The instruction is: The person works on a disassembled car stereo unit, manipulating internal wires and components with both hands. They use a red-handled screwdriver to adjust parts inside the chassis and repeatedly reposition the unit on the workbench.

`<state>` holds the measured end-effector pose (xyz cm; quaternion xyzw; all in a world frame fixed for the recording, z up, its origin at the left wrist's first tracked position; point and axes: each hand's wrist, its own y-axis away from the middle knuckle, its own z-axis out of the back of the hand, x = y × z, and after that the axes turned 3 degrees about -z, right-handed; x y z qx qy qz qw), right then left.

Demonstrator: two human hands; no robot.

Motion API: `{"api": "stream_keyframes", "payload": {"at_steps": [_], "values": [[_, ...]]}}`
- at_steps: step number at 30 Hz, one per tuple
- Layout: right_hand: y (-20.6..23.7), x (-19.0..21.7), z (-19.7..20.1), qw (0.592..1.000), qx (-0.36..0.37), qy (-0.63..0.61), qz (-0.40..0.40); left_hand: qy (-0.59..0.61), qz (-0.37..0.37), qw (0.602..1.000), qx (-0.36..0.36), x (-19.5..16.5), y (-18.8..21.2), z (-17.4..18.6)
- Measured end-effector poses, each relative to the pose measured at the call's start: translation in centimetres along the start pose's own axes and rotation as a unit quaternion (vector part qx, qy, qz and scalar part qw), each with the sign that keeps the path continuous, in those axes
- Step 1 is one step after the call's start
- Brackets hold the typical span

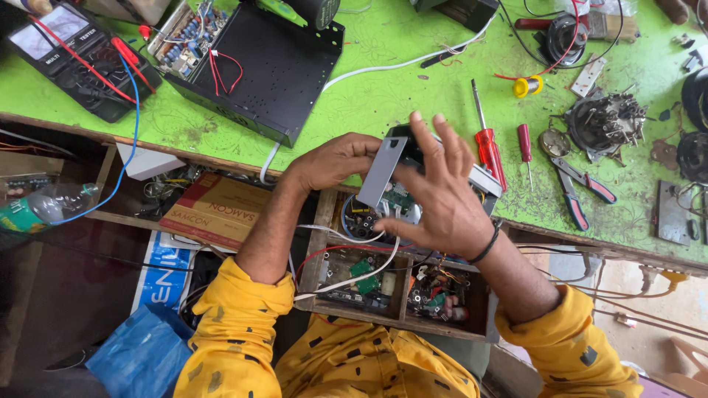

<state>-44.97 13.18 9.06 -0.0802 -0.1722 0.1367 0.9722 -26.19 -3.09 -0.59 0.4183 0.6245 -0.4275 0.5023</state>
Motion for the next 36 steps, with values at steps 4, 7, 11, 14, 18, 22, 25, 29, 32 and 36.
{"api": "stream_keyframes", "payload": {"at_steps": [4, 7, 11, 14, 18, 22, 25, 29, 32, 36], "values": [[-0.2, -0.2, 0.0, 0.998, -0.047, -0.043, -0.004, 0.014, 0.011, 1.0, -0.008, -0.1, -0.1, -0.1], [-0.4, -0.2, 0.0, 1.0, -0.017, 0.01, 0.011, 0.002, 0.007, 1.0, -0.006, 0.0, 0.0, 0.0], [-0.2, -0.2, 0.2, 0.999, -0.017, -0.046, 0.003, -0.002, 0.009, 1.0, -0.006, 0.1, -0.1, 0.1], [-0.1, -0.2, 0.0, 1.0, -0.025, -0.006, -0.003, 0.005, 0.004, 1.0, -0.002, 0.2, -0.1, 0.1], [-0.1, -0.2, -0.2, 0.999, -0.038, -0.039, 0.0, 0.004, 0.01, 1.0, -0.008, 0.0, 0.0, 0.1], [0.0, -0.4, -0.4, 1.0, -0.002, -0.001, 0.015, 0.007, 0.006, 1.0, -0.008, 0.0, 0.0, 0.1], [-0.1, -0.8, -0.4, 0.997, -0.04, -0.06, 0.001, 0.019, 0.001, 1.0, -0.004, 0.0, 0.0, 0.1], [-0.2, -1.0, -0.8, 1.0, -0.03, -0.006, -0.002, 0.009, 0.002, 1.0, 0.0, -0.1, 0.0, 0.2], [-0.2, -1.1, -0.9, 0.999, -0.04, -0.033, 0.007, -0.001, 0.002, 1.0, -0.01, -0.2, 0.0, 0.2], [-0.2, -1.1, -0.8, 0.999, -0.03, -0.012, 0.012, 0.011, 0.001, 1.0, 0.003, -0.2, -0.2, 0.2]]}}
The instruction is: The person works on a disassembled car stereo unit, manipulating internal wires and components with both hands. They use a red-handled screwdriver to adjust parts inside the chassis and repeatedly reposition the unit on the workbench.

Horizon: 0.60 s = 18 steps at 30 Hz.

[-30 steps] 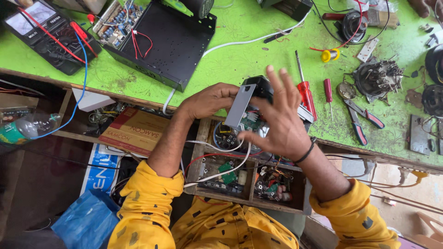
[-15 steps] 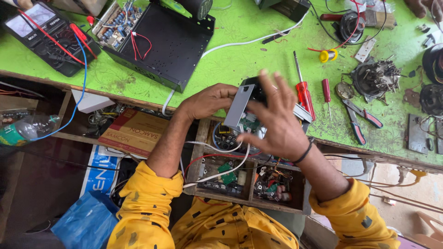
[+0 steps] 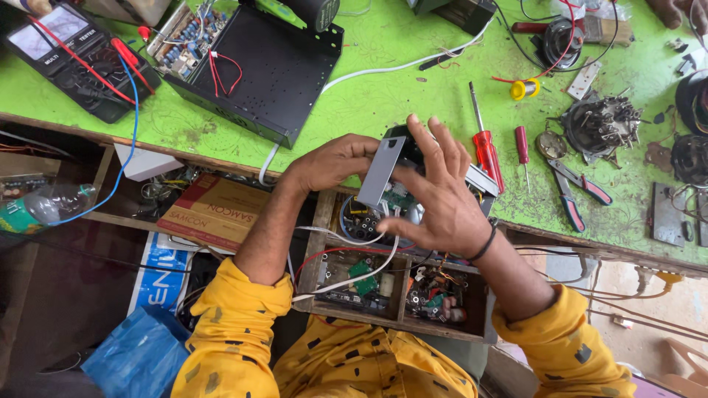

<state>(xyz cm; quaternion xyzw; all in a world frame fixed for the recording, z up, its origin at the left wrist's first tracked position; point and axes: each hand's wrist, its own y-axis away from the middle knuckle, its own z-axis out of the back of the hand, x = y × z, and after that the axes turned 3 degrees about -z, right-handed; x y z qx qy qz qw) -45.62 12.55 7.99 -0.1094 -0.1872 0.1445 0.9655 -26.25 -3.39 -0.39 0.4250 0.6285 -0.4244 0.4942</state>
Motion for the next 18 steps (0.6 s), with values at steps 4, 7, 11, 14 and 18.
{"api": "stream_keyframes", "payload": {"at_steps": [4, 7, 11, 14, 18], "values": [[0.02, 0.22, 0.14, 0.999, -0.02, -0.03, -0.037, 0.0, 0.003, 1.0, 0.0, 0.11, -0.01, 0.0], [0.03, 0.46, -0.05, 0.999, 0.001, 0.032, 0.006, 0.002, 0.0, 1.0, -0.001, 0.11, 0.02, -0.01], [0.04, 0.29, -0.18, 1.0, -0.015, 0.009, -0.013, 0.009, 0.003, 1.0, 0.006, -0.16, 0.04, -0.06], [-0.04, 0.16, -0.43, 0.999, -0.002, 0.046, -0.018, -0.007, 0.008, 1.0, 0.001, -0.44, 0.05, -0.15], [-0.02, 0.07, -0.2, 1.0, -0.017, 0.023, -0.003, -0.02, 0.016, 1.0, 0.0, -0.66, -0.01, -0.15]]}}
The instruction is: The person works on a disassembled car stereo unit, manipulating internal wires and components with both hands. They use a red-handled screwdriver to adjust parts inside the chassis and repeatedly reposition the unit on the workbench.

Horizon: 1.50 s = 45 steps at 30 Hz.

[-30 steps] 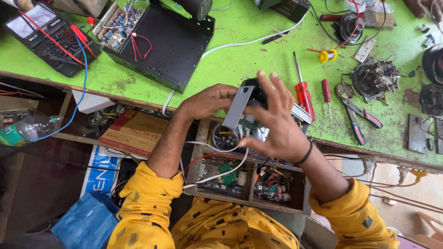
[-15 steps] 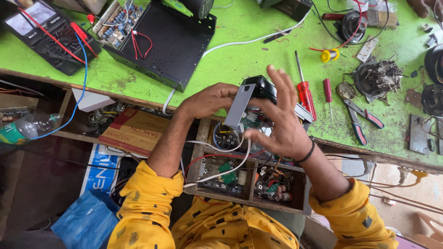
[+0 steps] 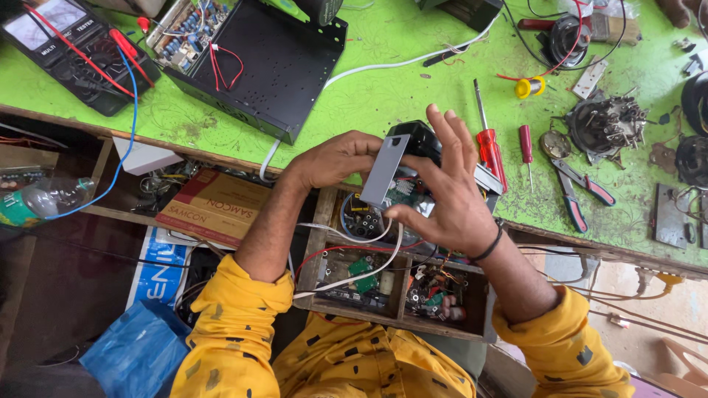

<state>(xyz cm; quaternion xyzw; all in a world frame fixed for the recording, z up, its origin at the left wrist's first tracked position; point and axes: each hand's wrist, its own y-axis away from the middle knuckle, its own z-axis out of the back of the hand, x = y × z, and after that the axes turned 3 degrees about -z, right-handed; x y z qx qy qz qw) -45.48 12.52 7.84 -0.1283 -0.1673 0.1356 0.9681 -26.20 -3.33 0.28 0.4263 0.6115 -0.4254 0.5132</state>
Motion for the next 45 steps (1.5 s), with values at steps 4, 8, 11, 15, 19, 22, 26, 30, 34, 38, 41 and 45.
{"api": "stream_keyframes", "payload": {"at_steps": [4, 8, 11, 15, 19, 22, 26, 30, 34, 38, 41, 45], "values": [[-0.1, 0.3, 0.6, 1.0, 0.021, -0.01, 0.012, 0.01, -0.001, 1.0, 0.005, 0.0, -0.1, 0.1], [-0.4, 0.5, 1.2, 0.999, 0.017, -0.051, 0.004, 0.001, -0.005, 1.0, 0.003, -0.1, -0.1, 0.0], [-0.6, 0.6, 1.0, 0.999, 0.04, -0.004, -0.002, 0.007, 0.005, 1.0, 0.001, -0.2, 0.0, -0.1], [-0.9, -0.2, 1.3, 0.997, 0.042, -0.046, 0.045, 0.036, 0.022, 0.999, -0.002, -0.4, 0.1, -0.3], [-1.9, -1.3, 2.4, 0.991, 0.043, -0.084, 0.093, 0.039, 0.068, 0.993, -0.087, 0.2, 0.8, -2.7], [-3.3, -1.5, 3.0, 0.971, 0.057, -0.147, 0.182, 0.124, 0.087, 0.97, -0.192, 1.8, 3.2, -7.3], [-4.3, -0.1, 2.1, 0.941, 0.142, -0.157, 0.263, 0.45, -0.027, 0.855, -0.256, 5.7, 7.1, -12.9], [-3.9, 0.7, 1.5, 0.927, 0.204, -0.113, 0.295, 0.474, 0.009, 0.83, -0.295, 9.1, 8.6, -14.7], [-3.7, 0.6, 1.7, 0.928, 0.245, -0.083, 0.267, 0.472, -0.023, 0.837, -0.275, 10.3, 8.5, -14.7], [-3.6, 0.8, 2.1, 0.931, 0.233, -0.078, 0.27, 0.447, -0.048, 0.849, -0.279, 10.0, 8.3, -15.2], [-3.7, 1.0, 2.3, 0.932, 0.218, -0.063, 0.282, 0.452, -0.024, 0.844, -0.287, 9.6, 7.9, -15.3], [-3.9, 1.2, 2.2, 0.931, 0.221, -0.046, 0.286, 0.453, -0.026, 0.845, -0.283, 9.2, 7.4, -15.3]]}}
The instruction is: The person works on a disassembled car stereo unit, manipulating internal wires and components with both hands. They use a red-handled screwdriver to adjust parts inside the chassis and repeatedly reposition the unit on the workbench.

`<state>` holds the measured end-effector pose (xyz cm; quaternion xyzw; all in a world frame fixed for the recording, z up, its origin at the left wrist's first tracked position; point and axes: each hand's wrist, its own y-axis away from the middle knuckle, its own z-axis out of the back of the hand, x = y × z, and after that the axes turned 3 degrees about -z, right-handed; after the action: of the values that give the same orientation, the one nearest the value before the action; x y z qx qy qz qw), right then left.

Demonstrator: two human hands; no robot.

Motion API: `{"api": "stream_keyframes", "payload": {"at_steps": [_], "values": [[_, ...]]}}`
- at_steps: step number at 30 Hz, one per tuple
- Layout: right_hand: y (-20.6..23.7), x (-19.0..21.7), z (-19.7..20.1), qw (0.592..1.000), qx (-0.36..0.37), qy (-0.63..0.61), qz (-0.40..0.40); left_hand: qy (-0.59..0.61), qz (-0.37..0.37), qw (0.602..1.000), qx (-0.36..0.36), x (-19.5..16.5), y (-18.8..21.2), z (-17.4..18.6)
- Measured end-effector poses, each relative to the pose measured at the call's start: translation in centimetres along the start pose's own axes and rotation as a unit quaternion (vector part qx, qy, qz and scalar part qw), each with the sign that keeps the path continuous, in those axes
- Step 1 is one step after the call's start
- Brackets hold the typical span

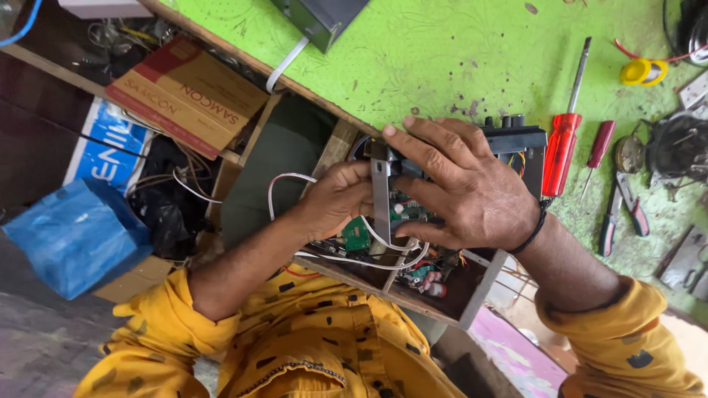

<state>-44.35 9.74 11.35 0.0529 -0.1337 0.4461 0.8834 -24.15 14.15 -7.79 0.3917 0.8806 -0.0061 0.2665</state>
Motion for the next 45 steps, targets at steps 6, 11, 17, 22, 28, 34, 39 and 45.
{"api": "stream_keyframes", "payload": {"at_steps": [6, 11, 17, 22, 28, 34, 39, 45], "values": [[0.0, 1.0, -0.3, 0.998, 0.051, 0.005, -0.038, 0.01, -0.012, 1.0, 0.01, 0.1, -0.4, -0.7], [0.7, 1.6, -0.4, 0.995, 0.025, 0.021, -0.091, -0.004, -0.012, 1.0, -0.01, -0.4, -0.4, -1.2], [1.4, 2.0, -0.8, 0.993, 0.01, 0.011, -0.115, -0.001, -0.001, 1.0, 0.003, -0.8, -0.5, -1.6], [1.4, 2.8, -0.6, 0.991, 0.044, 0.004, -0.123, -0.012, -0.001, 1.0, -0.006, -0.7, -0.7, -1.6], [1.3, 2.7, -0.9, 0.994, -0.004, 0.037, -0.103, 0.004, 0.002, 1.0, -0.017, -0.5, -0.7, -1.6], [1.8, 2.1, -1.1, 0.991, -0.023, -0.024, -0.127, 0.013, 0.018, 1.0, -0.019, -0.4, -1.0, -0.9], [1.8, 2.2, -1.2, 0.992, -0.014, -0.004, -0.123, 0.031, 0.046, 0.998, -0.002, -0.2, -1.1, -0.1], [1.7, 2.1, -1.5, 0.993, -0.004, -0.014, -0.117, 0.042, 0.076, 0.996, 0.011, -0.3, -1.4, 0.5]]}}
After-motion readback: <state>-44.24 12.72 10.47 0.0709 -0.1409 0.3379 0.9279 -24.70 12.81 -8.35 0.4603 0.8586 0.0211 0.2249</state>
